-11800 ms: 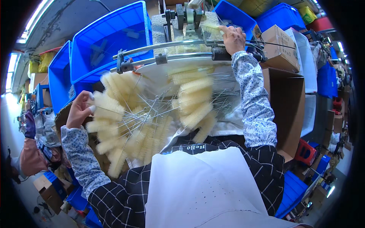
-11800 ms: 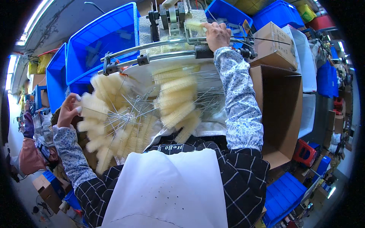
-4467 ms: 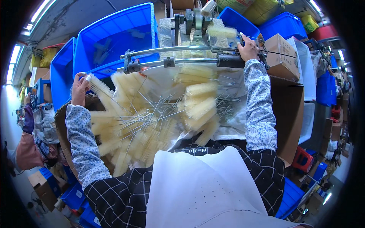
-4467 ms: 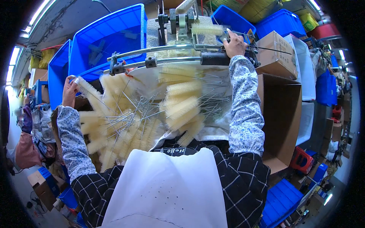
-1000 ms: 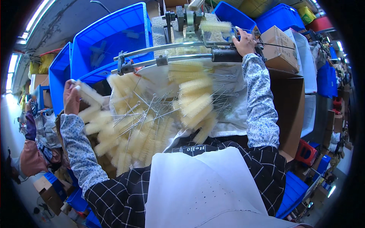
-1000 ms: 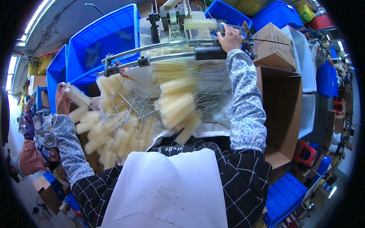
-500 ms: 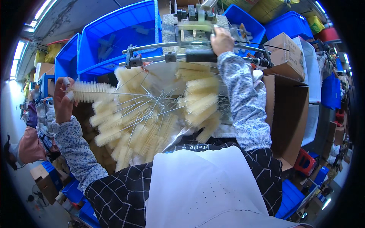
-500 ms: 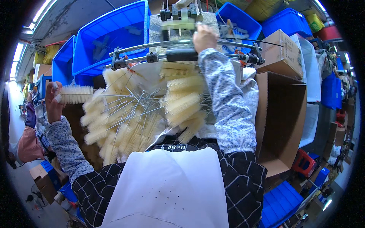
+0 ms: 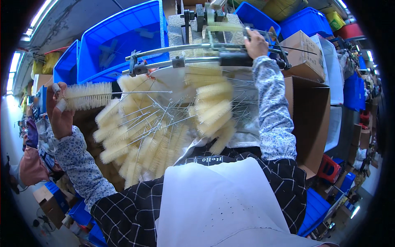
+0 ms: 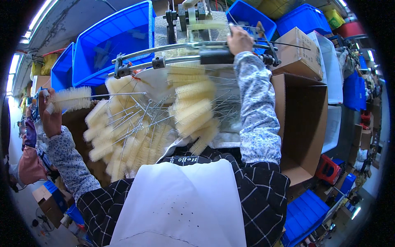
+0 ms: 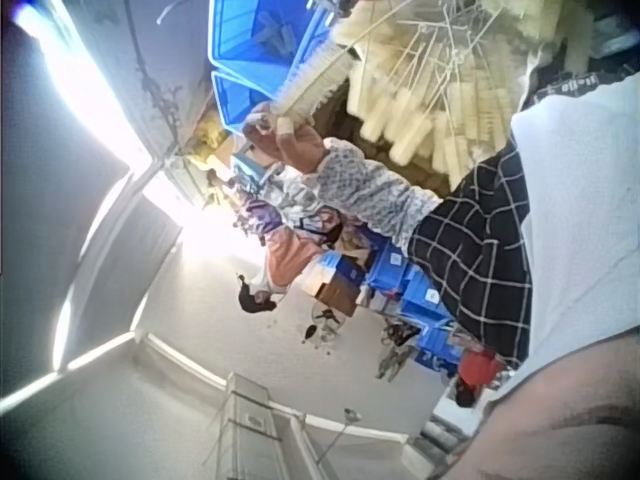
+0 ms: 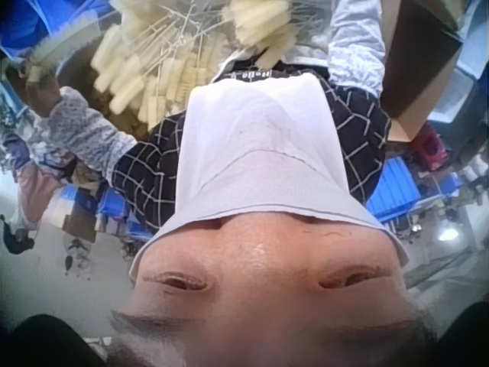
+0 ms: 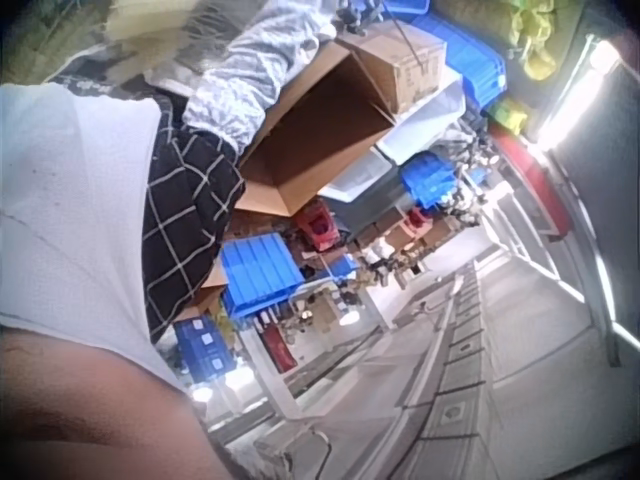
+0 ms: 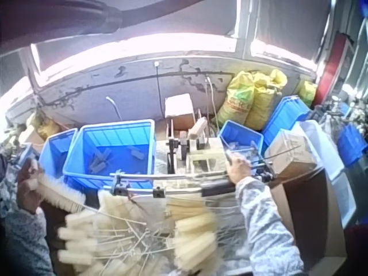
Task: Manually assembling small cleaning brushes by aligning bristles and loading them into an assembly fixture.
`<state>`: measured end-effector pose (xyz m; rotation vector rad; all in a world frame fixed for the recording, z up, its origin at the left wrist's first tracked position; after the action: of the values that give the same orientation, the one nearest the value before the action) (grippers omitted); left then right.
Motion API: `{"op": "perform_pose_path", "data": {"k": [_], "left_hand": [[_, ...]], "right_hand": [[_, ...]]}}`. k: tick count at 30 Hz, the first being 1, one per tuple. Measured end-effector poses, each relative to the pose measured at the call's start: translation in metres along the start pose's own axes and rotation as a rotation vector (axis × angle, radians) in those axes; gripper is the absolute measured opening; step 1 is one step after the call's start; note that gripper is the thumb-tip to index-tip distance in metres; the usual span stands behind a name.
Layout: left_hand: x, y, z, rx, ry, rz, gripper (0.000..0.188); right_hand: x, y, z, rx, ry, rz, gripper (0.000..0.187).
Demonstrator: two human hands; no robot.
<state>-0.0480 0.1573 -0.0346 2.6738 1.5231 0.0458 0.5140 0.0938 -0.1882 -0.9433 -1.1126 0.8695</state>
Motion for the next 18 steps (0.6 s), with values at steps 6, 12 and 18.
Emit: {"op": "perform_pose_path", "data": {"k": [6,12,18], "left_hand": [[0.03,0.026,0.016,-0.124,-0.007,-0.1,0.052],[0.061,0.074,0.033,-0.18,-0.064,0.027,0.053],[0.077,0.154,0.053,-0.253,-0.195,0.421,0.058]], "right_hand": [[0.011,-0.019,-0.08,0.181,-0.064,-0.046,0.025],[0.023,-0.017,-0.066,-0.249,-0.299,0.237,0.022],[-0.031,-0.055,-0.065,0.707,-0.045,0.431,0.029]]}}
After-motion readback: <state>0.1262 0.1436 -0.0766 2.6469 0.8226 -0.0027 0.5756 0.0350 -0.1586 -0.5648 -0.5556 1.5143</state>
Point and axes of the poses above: each hand's wrist, its own x-axis towards the middle knuckle, its own y-axis out of the palm, z = x × y, the point moved 10 cm from there along x, towards the middle knuckle, and after that the axes turned 12 degrees about -y, right-handed, at the moved point
